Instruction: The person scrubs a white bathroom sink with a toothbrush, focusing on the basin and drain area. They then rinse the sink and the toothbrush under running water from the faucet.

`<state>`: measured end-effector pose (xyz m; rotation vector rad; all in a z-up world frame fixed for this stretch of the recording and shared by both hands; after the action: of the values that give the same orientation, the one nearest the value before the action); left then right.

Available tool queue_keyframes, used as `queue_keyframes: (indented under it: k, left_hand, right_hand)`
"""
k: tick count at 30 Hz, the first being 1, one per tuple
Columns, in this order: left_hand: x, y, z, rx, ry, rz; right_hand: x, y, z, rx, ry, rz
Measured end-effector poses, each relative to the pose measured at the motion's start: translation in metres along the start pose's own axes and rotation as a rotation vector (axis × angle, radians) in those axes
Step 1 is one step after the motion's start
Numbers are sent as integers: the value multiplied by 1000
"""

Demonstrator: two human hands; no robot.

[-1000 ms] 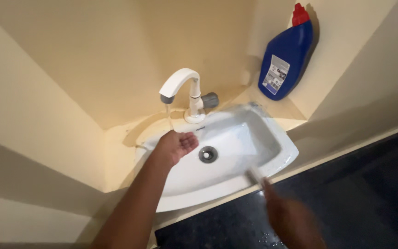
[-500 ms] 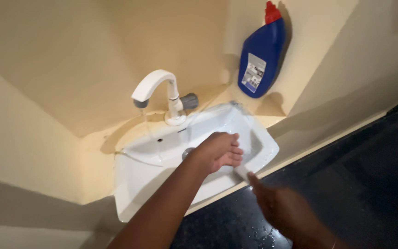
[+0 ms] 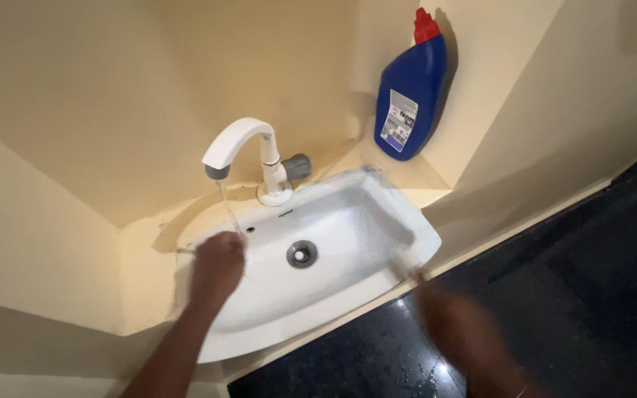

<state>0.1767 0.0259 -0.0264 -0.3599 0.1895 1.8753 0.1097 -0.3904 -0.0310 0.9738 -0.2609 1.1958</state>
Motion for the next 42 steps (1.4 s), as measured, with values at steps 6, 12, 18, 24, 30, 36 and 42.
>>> queue_keyframes:
  k: [6, 12, 18, 24, 30, 36, 42]
  left_hand:
    - [50, 18, 46, -118, -94, -274]
    - [51, 28, 46, -318, 45, -357]
    - [41, 22, 49, -439, 37, -428]
    - [46, 21, 44, -392, 26, -316]
    - [42, 22, 46, -377, -34, -269]
    - [43, 22, 50, -380, 49, -316]
    - [58, 13, 33, -342, 17, -253]
  right_hand:
    - [22, 8, -42, 37, 318, 373]
    - [40, 16, -51, 75, 269, 210]
    - [105, 45, -174, 325, 222, 483]
    - [27, -8, -44, 118, 185, -46]
    - [36, -3, -27, 1, -157, -6]
    - [66, -3, -72, 104, 104, 304]
    - [25, -32, 10, -55, 68, 143]
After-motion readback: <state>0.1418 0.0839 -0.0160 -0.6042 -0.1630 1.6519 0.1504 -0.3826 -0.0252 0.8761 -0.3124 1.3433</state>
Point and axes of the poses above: each hand's wrist, its own y-axis away from the middle knuckle, its own z-axis out of the back of the hand, x = y × z, the point moved 5 cm from there along -y, towards the middle knuckle, and after that the axes turned 15 degrees about -y, right-handed, at the moved point
